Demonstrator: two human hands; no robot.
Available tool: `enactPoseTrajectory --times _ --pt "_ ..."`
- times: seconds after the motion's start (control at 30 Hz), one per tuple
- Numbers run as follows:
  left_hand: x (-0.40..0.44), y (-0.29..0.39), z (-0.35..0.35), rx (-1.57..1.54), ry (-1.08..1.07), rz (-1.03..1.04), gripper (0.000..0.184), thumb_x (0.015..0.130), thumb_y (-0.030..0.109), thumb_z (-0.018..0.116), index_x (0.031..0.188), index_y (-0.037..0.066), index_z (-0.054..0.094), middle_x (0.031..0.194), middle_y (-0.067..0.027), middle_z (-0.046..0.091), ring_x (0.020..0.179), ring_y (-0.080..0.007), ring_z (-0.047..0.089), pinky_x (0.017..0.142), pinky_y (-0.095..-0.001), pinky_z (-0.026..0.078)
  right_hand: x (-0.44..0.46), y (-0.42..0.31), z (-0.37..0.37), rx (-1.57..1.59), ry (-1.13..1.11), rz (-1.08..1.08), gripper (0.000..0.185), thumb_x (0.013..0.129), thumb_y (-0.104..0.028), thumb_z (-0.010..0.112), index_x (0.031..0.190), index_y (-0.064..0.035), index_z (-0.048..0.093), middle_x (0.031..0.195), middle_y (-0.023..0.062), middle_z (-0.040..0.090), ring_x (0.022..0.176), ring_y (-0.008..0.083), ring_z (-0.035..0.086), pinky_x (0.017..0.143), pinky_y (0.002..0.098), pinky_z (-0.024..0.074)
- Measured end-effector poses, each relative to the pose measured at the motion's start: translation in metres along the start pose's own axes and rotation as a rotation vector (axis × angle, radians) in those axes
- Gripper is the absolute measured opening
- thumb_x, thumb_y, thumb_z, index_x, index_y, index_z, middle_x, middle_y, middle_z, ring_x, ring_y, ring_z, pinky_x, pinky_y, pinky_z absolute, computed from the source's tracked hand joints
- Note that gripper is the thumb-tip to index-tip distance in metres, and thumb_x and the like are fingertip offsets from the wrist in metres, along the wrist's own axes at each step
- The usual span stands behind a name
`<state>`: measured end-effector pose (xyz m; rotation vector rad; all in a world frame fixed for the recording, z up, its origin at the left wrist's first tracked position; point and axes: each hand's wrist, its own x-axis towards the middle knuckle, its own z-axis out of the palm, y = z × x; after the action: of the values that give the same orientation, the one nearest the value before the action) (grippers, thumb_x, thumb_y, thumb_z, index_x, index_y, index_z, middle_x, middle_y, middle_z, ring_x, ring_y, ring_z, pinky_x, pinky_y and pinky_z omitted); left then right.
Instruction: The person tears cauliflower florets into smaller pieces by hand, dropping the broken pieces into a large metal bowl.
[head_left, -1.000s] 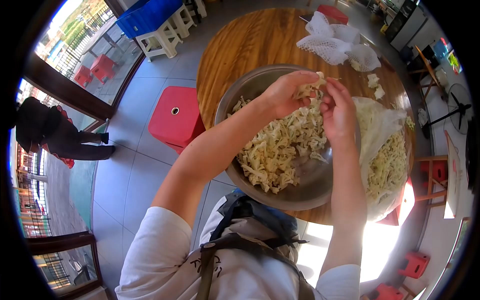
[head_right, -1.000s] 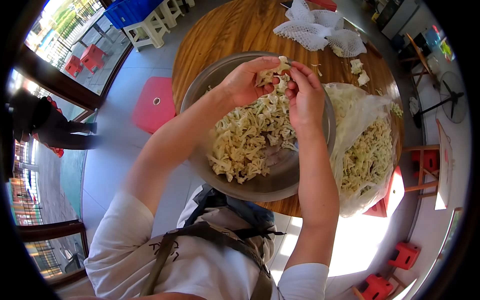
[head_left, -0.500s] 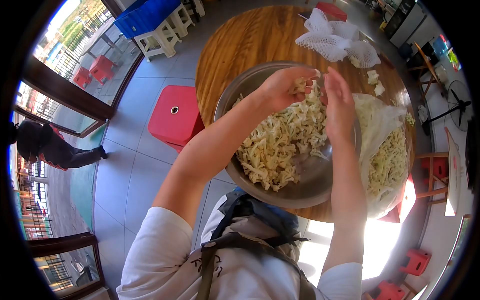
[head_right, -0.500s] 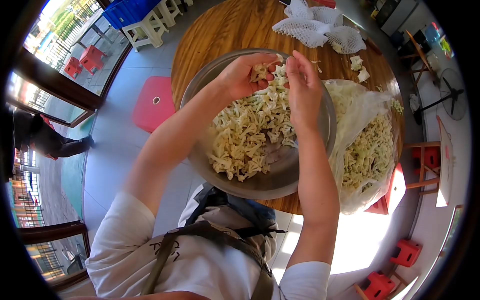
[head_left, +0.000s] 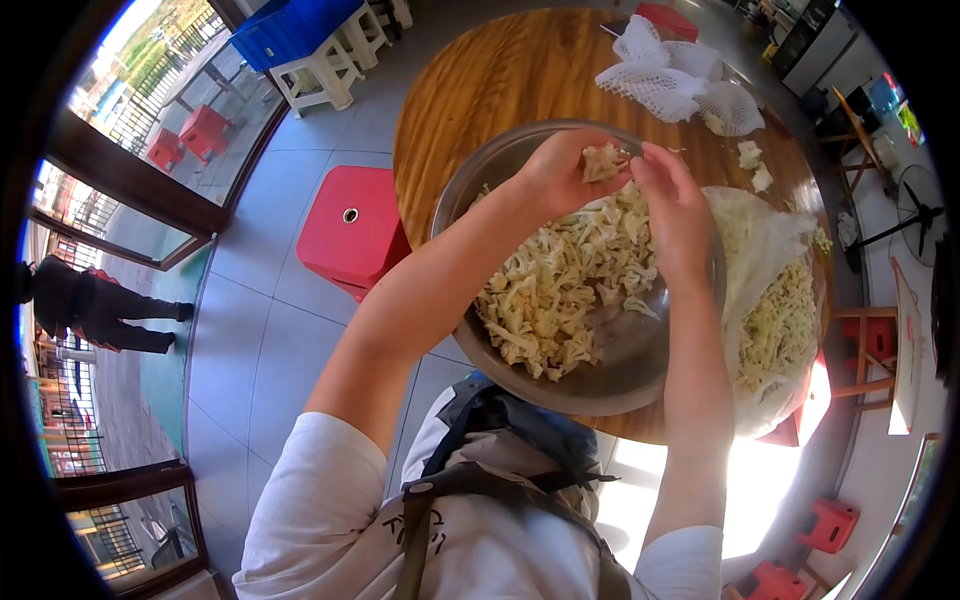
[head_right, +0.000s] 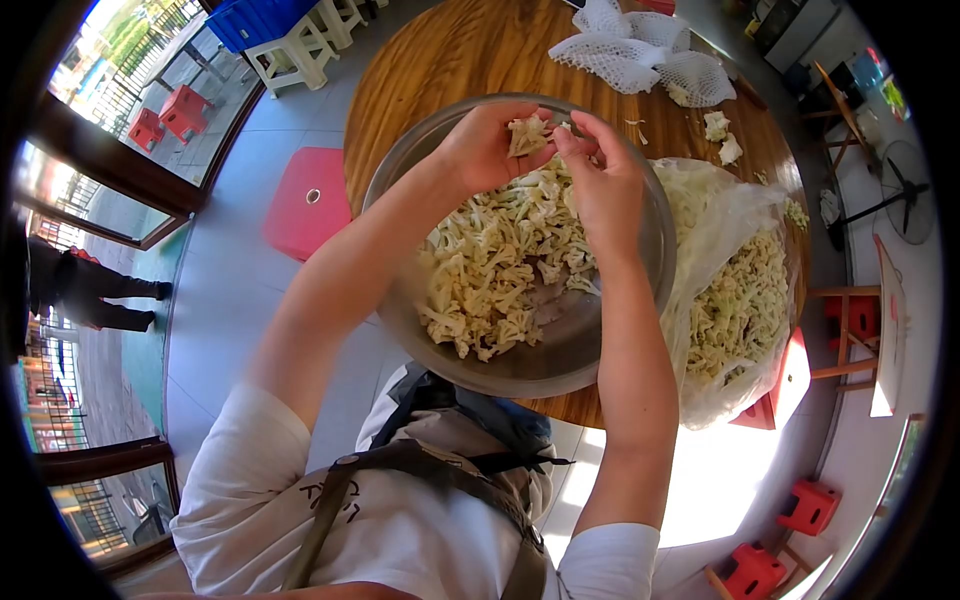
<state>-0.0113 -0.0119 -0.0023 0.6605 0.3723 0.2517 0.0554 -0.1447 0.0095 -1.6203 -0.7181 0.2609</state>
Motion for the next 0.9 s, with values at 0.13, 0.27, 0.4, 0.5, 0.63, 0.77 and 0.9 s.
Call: enactPoseTrajectory --times 0.13,0.27,0.4,0.5,0.63,0.77,0.9 --pt "0.000 -0.007 0.004 0.171 -0.046 -0.001 0.021 0.091 0.026 0.048 0.095 0.007 0.055 0.089 -0.0025 0.058 0.085 -0.0163 0.057 0.074 -0.0306 0.048 -0.009 -0.007 0.008 -0.118 -0.071 -0.139 0.029 0.080 -0.018 0.066 0.105 -0.0036 0.061 0.099 0.0048 0.061 0.084 0.0099 0.056 0.072 0.0244 0.0454" --pt "-0.005 -0.006 0.006 0.282 -0.047 -0.043 0.024 0.090 0.034 0.050 0.092 0.011 0.057 0.082 0.0011 0.056 0.075 -0.0118 0.054 0.064 -0.0264 0.044 -0.004 0.001 0.003 -0.018 -0.072 -0.020 0.026 0.082 -0.017 0.064 0.101 -0.0003 0.061 0.093 0.0046 0.062 0.080 0.0099 0.057 0.070 0.0242 0.0459" --pt "-0.011 -0.003 0.010 0.321 -0.079 -0.059 0.025 0.090 0.036 0.050 0.089 0.012 0.058 0.081 0.0022 0.056 0.069 -0.0097 0.051 0.058 -0.0252 0.040 0.001 0.007 0.001 0.218 -0.067 0.103 0.024 0.084 -0.015 0.062 0.100 0.0022 0.060 0.089 0.0051 0.062 0.078 0.0094 0.058 0.068 0.0234 0.0460" --pt "-0.005 -0.003 0.005 0.304 -0.070 -0.081 0.023 0.089 0.035 0.051 0.090 0.013 0.058 0.081 0.0026 0.056 0.070 -0.0097 0.050 0.057 -0.0243 0.040 0.002 0.009 0.000 0.257 -0.060 0.146 0.024 0.084 -0.015 0.061 0.102 0.0016 0.059 0.089 0.0050 0.062 0.079 0.0093 0.058 0.067 0.0229 0.0460" --pt "-0.009 -0.004 0.007 0.372 -0.054 -0.017 0.021 0.089 0.032 0.054 0.091 0.012 0.058 0.081 0.0026 0.056 0.068 -0.0091 0.050 0.055 -0.0223 0.039 0.000 0.002 0.002 0.284 -0.057 0.108 0.023 0.085 -0.014 0.060 0.104 -0.0006 0.059 0.090 0.0043 0.061 0.080 0.0090 0.057 0.068 0.0228 0.0457" --pt "-0.013 -0.003 0.011 0.385 -0.056 0.006 0.022 0.089 0.030 0.053 0.091 0.009 0.057 0.082 0.0012 0.054 0.066 -0.0092 0.049 0.054 -0.0217 0.040 0.001 0.012 0.004 0.173 -0.046 0.010 0.022 0.085 -0.014 0.059 0.103 -0.0022 0.059 0.087 0.0027 0.060 0.078 0.0083 0.055 0.068 0.0218 0.0441" --pt "-0.006 -0.003 0.004 0.289 -0.042 -0.011 0.027 0.091 0.032 0.049 0.091 0.006 0.057 0.079 -0.0008 0.051 0.064 -0.0102 0.048 0.052 -0.0225 0.040 0.005 0.014 -0.002 0.218 0.104 0.063 0.027 0.084 -0.016 0.061 0.107 -0.0027 0.059 0.083 0.0004 0.057 0.075 0.0077 0.052 0.068 0.0212 0.0422"
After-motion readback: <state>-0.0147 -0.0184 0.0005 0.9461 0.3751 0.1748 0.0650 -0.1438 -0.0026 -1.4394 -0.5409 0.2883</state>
